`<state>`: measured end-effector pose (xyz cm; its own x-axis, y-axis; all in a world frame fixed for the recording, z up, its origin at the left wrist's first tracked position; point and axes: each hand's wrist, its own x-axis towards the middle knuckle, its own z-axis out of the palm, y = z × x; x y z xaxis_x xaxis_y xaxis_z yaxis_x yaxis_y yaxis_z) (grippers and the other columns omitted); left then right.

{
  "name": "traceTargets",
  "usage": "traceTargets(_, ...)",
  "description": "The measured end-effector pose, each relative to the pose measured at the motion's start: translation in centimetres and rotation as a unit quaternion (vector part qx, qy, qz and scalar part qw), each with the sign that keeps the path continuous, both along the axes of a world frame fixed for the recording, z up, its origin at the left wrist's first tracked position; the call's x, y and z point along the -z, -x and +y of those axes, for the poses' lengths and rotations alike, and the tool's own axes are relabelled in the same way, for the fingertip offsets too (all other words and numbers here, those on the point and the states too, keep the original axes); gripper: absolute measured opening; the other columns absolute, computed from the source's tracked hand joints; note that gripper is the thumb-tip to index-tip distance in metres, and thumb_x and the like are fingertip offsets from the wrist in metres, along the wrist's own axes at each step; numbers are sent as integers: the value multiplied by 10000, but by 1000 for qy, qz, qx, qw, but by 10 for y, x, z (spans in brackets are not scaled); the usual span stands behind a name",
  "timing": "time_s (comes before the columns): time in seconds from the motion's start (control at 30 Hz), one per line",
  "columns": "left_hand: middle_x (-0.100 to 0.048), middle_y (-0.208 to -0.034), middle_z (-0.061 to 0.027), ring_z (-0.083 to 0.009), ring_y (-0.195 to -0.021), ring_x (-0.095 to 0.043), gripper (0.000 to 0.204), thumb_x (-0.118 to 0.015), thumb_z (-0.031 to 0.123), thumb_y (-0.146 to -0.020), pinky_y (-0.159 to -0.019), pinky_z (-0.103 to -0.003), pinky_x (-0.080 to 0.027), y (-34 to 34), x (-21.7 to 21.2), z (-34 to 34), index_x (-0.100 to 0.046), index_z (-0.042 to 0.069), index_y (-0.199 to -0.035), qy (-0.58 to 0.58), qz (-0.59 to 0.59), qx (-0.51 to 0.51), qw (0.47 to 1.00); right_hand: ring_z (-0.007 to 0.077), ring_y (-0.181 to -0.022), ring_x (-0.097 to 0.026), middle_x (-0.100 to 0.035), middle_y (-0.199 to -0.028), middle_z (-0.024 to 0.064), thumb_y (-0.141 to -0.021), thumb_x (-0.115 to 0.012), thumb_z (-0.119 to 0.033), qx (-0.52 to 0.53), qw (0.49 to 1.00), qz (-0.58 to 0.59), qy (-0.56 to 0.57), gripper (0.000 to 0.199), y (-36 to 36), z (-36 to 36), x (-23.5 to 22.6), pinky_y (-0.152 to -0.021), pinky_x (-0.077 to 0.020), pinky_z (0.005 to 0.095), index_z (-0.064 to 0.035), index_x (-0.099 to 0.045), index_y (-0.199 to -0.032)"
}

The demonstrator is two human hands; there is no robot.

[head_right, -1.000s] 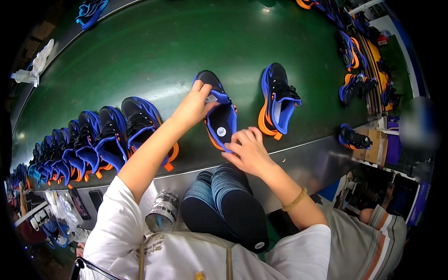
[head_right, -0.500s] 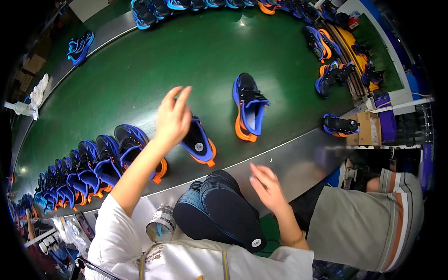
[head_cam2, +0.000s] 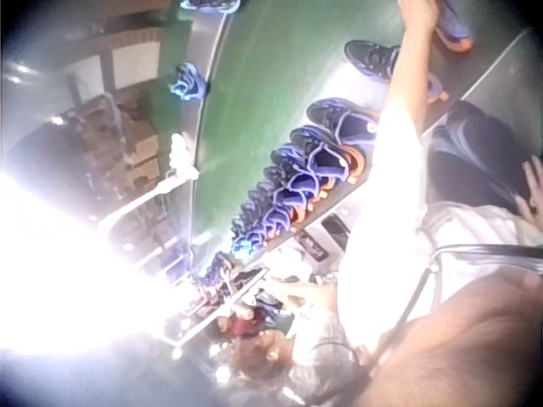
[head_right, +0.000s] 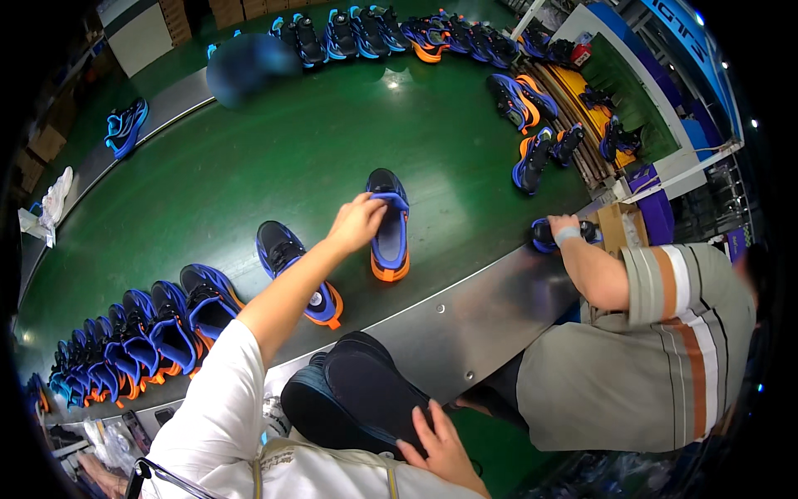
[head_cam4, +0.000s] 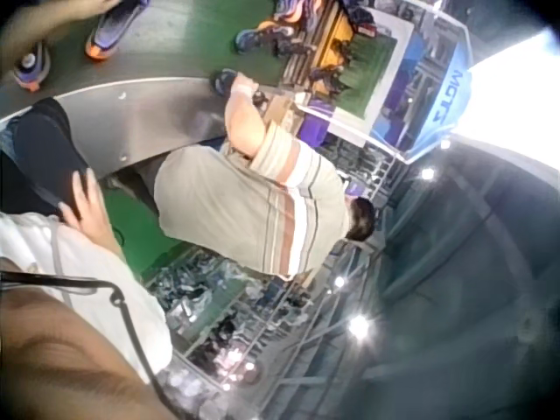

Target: The person inserts insoles into shoes on a production line. The person picks up insoles from a stack, places one inside each shoe, and presses down to secure it.

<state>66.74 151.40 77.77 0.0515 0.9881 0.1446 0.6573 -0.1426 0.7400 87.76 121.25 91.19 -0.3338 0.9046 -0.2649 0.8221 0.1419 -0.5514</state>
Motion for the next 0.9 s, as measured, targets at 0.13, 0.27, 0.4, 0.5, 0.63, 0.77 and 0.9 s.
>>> traceTargets(0.13, -570, -856, -129, -312, -766, -550, 167, -538, 188, -807, -683, -397, -413, 29, -13, -17, -599, 50, -879, -111, 83, 3, 990, 385, -1060, -475, -426, -1209, 265, -782, -583, -127, 2, 995, -3, -102, 444, -27, 31, -9, -899, -394, 382, 57, -465, -1167)
traceTargets(0.27, -538, -751, -145, -317, -685, -533, 139, -547, 144, -777, -652, -392, -417, 46, 1, -47, -526, 22, -840, -156, 239, -46, 957, 292, -862, -593, -564, -1035, 220, -836, -524, -103, 87, 988, 113, -51, 200, -26, 95, -12, -738, -466, 316, 25, -597, -972)
traceTargets(0.4, -547, -738, -175, -343, -682, -555, 224, -556, 158, -775, -628, -425, -432, 41, 5, -60, -473, 14, -926, -115, 180, -33, 976, 181, -692, -600, -621, -830, 147, -822, -556, -112, 4, 984, 172, -36, 196, -3, 161, 4, -606, -470, 279, 56, -597, -731)
traceTargets(0.5, -566, -774, -235, -408, -680, -562, 246, -484, 161, -819, -656, -455, -436, 40, -8, -62, -432, -2, -995, -47, 59, -39, 996, 150, -587, -597, -617, -717, 131, -793, -593, -120, 91, 942, 238, 217, 204, 17, 199, 12, -510, -473, 262, 54, -607, -689)
traceTargets(0.63, -590, -807, -246, -418, -755, -567, 309, -497, 250, -841, -681, -477, -444, 54, -10, -63, -462, 12, -1034, 48, -26, -89, 995, 154, -542, -567, -598, -624, 134, -747, -624, -164, 97, 914, 172, 355, 204, 38, 235, 34, -525, -449, 277, 40, -632, -745)
traceTargets(0.77, -591, -907, -228, -381, -865, -565, 347, -493, 297, -849, -747, -435, -445, 56, -12, -61, -508, 22, -1060, 115, -20, -65, 991, 252, -637, -605, -585, -638, 174, -725, -566, -179, -117, 992, -20, 54, 231, 69, 244, 86, -624, -488, 365, 35, -613, -652)
traceTargets(0.9, -584, -986, -217, -358, -946, -553, 374, -497, 278, -850, -806, -394, -438, 61, -11, -65, -508, 22, -1122, 144, -31, -42, 988, 362, -773, -571, -487, -963, 249, -769, -500, -124, -246, 956, -133, -85, 177, 104, 233, 126, -703, -487, 421, 36, -574, -780)
